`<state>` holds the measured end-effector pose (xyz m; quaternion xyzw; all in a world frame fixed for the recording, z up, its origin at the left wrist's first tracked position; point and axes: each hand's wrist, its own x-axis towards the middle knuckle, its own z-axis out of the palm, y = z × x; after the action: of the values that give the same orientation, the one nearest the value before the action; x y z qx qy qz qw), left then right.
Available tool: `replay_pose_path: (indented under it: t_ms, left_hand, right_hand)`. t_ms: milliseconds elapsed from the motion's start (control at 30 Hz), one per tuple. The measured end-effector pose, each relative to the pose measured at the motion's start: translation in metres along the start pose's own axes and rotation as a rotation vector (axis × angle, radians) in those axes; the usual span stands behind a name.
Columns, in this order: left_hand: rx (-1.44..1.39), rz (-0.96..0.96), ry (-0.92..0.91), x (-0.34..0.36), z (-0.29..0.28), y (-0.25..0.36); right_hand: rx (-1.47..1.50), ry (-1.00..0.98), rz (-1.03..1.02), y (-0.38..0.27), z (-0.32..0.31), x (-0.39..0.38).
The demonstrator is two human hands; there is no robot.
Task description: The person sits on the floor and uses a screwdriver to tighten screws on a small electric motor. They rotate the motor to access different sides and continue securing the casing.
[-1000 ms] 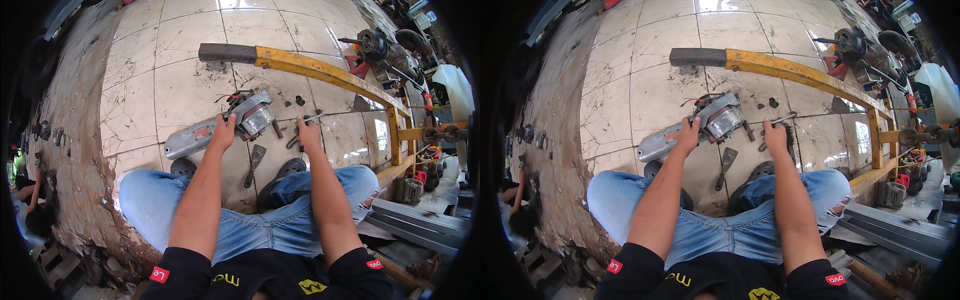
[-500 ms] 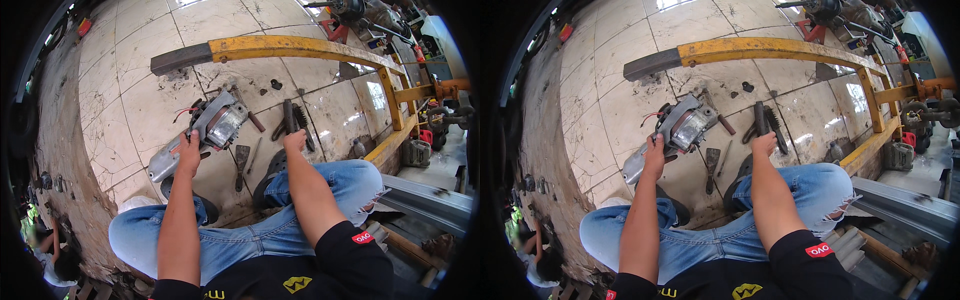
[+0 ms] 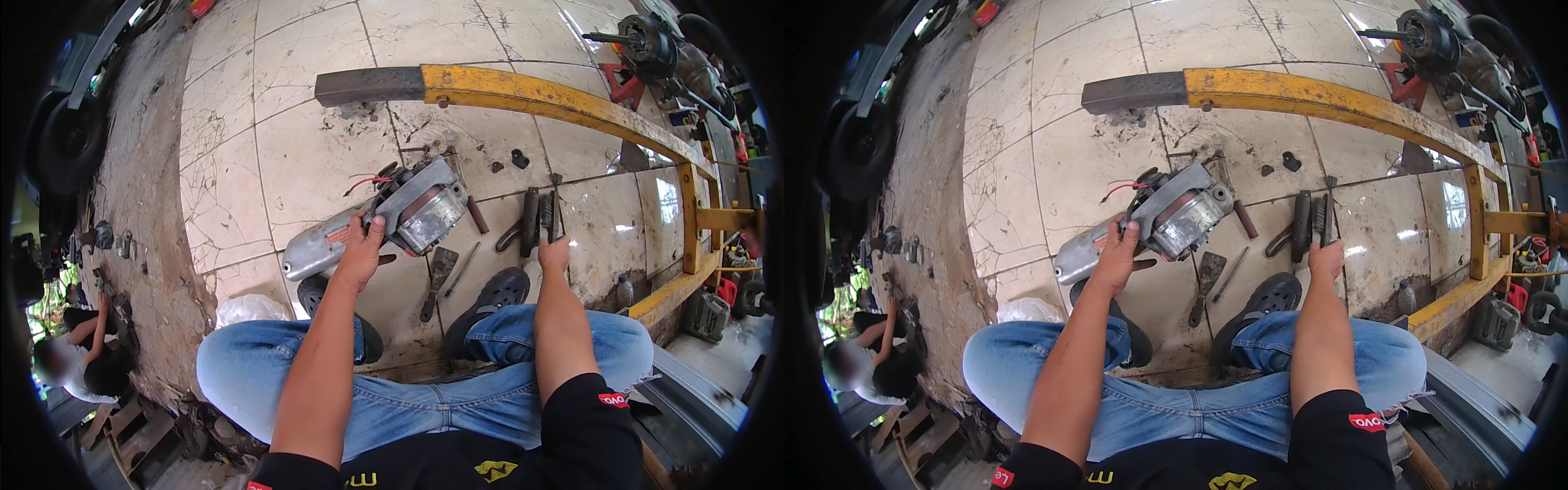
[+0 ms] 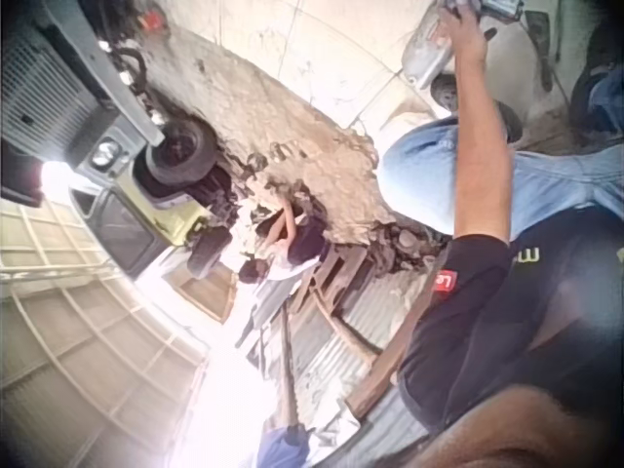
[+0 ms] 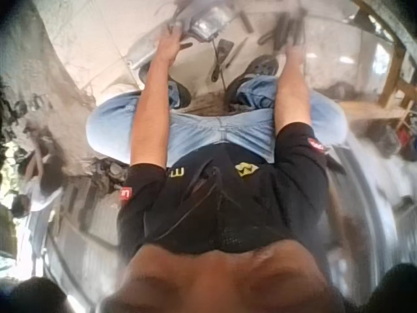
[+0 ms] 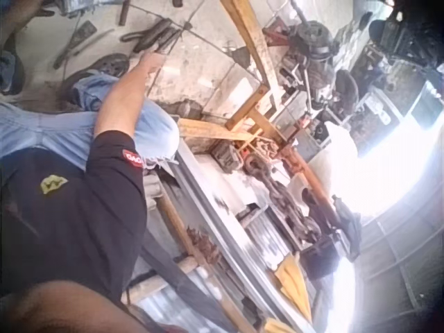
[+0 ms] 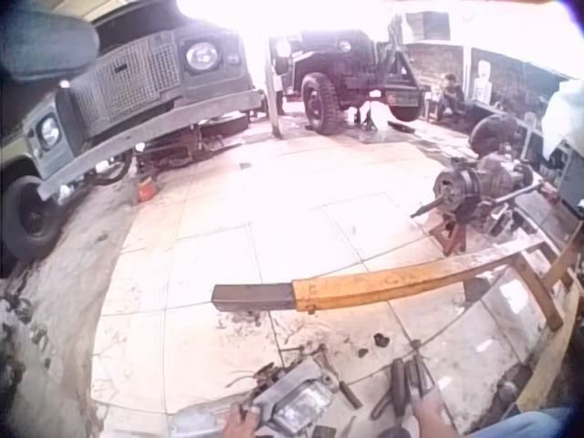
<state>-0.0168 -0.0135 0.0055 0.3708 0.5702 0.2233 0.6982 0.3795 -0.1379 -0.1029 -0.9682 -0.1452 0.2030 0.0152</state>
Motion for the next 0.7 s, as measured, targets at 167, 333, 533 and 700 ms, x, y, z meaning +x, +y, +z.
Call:
replay_pose_path:
  t_ms: [167,333,533,700]
  left_hand:
    - [-0.035,0.028,-0.046,0.018,-0.002,-0.012]
    - [-0.017,0.116,0.053,0.016,0.006,-0.015]
    - [-0.101,0.175,0.089,0.028,0.014,-0.03]
    - [-0.153,0.094,0.019,0.025,0.02,-0.024]
  right_hand:
    - [0.519,0.17,-0.298,-0.043,-0.007,-0.025]
    - [0.557,0.062,-0.846,-0.111,-0.042,-0.149]
    - [0.275,-0.084,-1.024,-0.093,-0.051,-0.244]
    - [0.205,0.225,-0.745,-0.096,-0.054,-0.194]
